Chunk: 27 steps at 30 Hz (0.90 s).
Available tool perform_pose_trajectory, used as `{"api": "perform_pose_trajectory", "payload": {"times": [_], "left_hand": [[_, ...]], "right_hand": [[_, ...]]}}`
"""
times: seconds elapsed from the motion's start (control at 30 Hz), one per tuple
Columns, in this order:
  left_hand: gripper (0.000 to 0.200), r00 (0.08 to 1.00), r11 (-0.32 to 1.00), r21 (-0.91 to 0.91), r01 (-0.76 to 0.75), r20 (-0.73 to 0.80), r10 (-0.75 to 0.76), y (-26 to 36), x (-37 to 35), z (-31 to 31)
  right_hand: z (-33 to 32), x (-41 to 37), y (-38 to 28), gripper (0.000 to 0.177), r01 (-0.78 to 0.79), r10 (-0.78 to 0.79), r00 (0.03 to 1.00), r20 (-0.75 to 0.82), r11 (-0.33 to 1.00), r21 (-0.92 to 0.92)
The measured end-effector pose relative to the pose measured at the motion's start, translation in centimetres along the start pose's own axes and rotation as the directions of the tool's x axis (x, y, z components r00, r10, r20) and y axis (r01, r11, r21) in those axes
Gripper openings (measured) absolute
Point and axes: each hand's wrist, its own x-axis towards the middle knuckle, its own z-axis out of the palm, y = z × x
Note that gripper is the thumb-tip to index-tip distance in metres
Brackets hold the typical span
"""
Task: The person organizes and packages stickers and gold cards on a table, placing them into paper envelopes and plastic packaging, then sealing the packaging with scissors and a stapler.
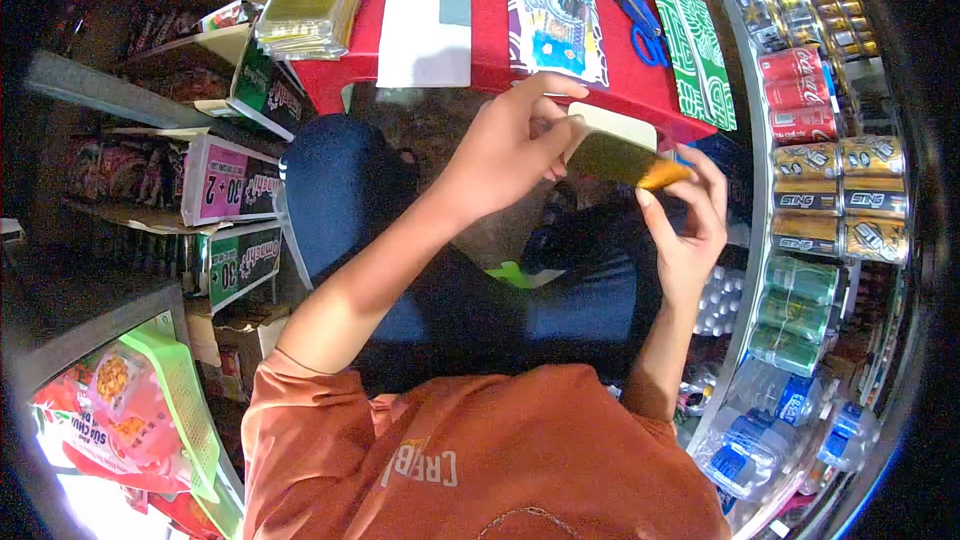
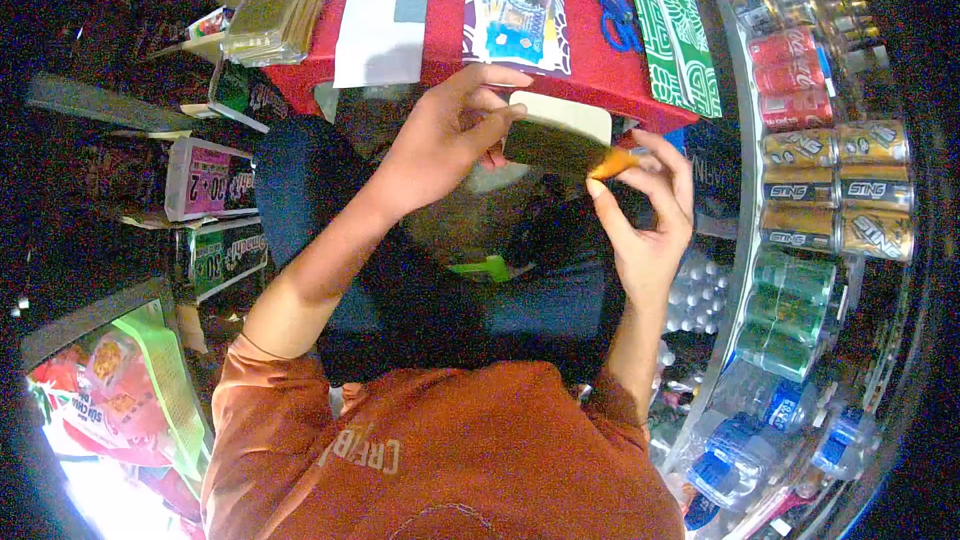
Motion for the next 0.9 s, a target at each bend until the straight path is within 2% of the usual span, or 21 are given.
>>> {"api": "perform_pose_trajectory", "payload": {"times": [0.03, 0.07, 0.13, 0.2, 0.27, 0.3, 0.4, 0.43, 0.53, 0.57, 0.67, 0.77, 0.9], "left_hand": [[0.035, 1.000, 1.000, 0.011, 0.009, -0.002, -0.009, 0.2, -0.1, -0.2], [0.035, 1.000, 1.000, 0.022, 0.018, -0.003, -0.018, 0.3, -0.1, -0.4], [0.036, 1.000, 0.999, 0.054, -0.007, -0.022, 0.008, 0.1, -0.1, -0.8], [0.037, 1.000, 0.998, 0.065, -0.009, -0.024, 0.011, 0.2, -0.1, -1.3], [0.037, 1.000, 0.998, 0.057, 0.009, -0.019, -0.008, 0.7, -0.1, -1.8], [0.039, 1.000, 0.999, -0.048, -0.017, -0.018, 0.016, 0.8, 0.2, -2.0], [0.041, 0.981, 0.958, -0.284, 0.027, -0.178, -0.081, 1.7, 0.3, -2.8], [0.047, 0.985, 0.965, -0.263, -0.002, -0.167, -0.044, 1.6, 0.4, -3.5], [0.058, 0.955, 0.926, -0.368, 0.080, -0.236, -0.177, 2.9, 0.2, -3.2], [0.071, 0.971, 0.929, -0.359, 0.096, -0.173, -0.167, 2.2, 0.5, -3.8], [0.075, 0.944, 0.889, -0.433, 0.153, -0.203, -0.261, 2.8, 1.0, -3.5], [0.076, 0.947, 0.880, -0.452, 0.146, -0.193, -0.256, 2.4, 1.0, -3.3], [0.071, 0.952, 0.872, -0.463, 0.160, -0.161, -0.260, 2.7, 0.1, -2.8]], "right_hand": [[0.0, -0.2, -0.8, 0.025, -0.032, 0.031, 0.999, -0.017, 0.998, -0.055], [-0.4, -0.1, -0.9, 0.027, 0.111, -0.110, 0.994, 0.018, 0.982, -0.151], [0.1, -0.3, -1.1, 0.027, 0.190, -0.182, 0.978, 0.099, 0.978, -0.080], [0.4, -0.2, -1.8, 0.026, 0.264, -0.244, 0.956, 0.164, 0.958, -0.113], [1.0, -0.4, -0.9, 0.025, 0.278, -0.260, 0.952, 0.160, 0.956, -0.098], [1.1, -0.4, -0.7, 0.024, 0.256, -0.238, 0.958, 0.163, 0.961, -0.101], [1.5, -0.1, -0.1, 0.023, 0.213, -0.193, 0.966, 0.172, 0.971, -0.106], [1.6, 0.0, 0.2, 0.023, 0.214, -0.194, 0.966, 0.171, 0.970, -0.111], [1.5, 0.1, 0.5, 0.021, 0.186, -0.166, 0.970, 0.179, 0.977, -0.103], [1.6, 0.2, 0.6, 0.020, 0.177, -0.160, 0.972, 0.170, 0.980, -0.089], [1.7, 0.1, 0.8, 0.018, 0.141, -0.126, 0.980, 0.157, 0.986, -0.085], [1.7, -0.2, 0.9, 0.016, 0.103, -0.091, 0.986, 0.141, 0.992, -0.079], [1.4, -0.3, 1.1, 0.016, 0.125, -0.111, 0.983, 0.147, 0.988, -0.094]]}}
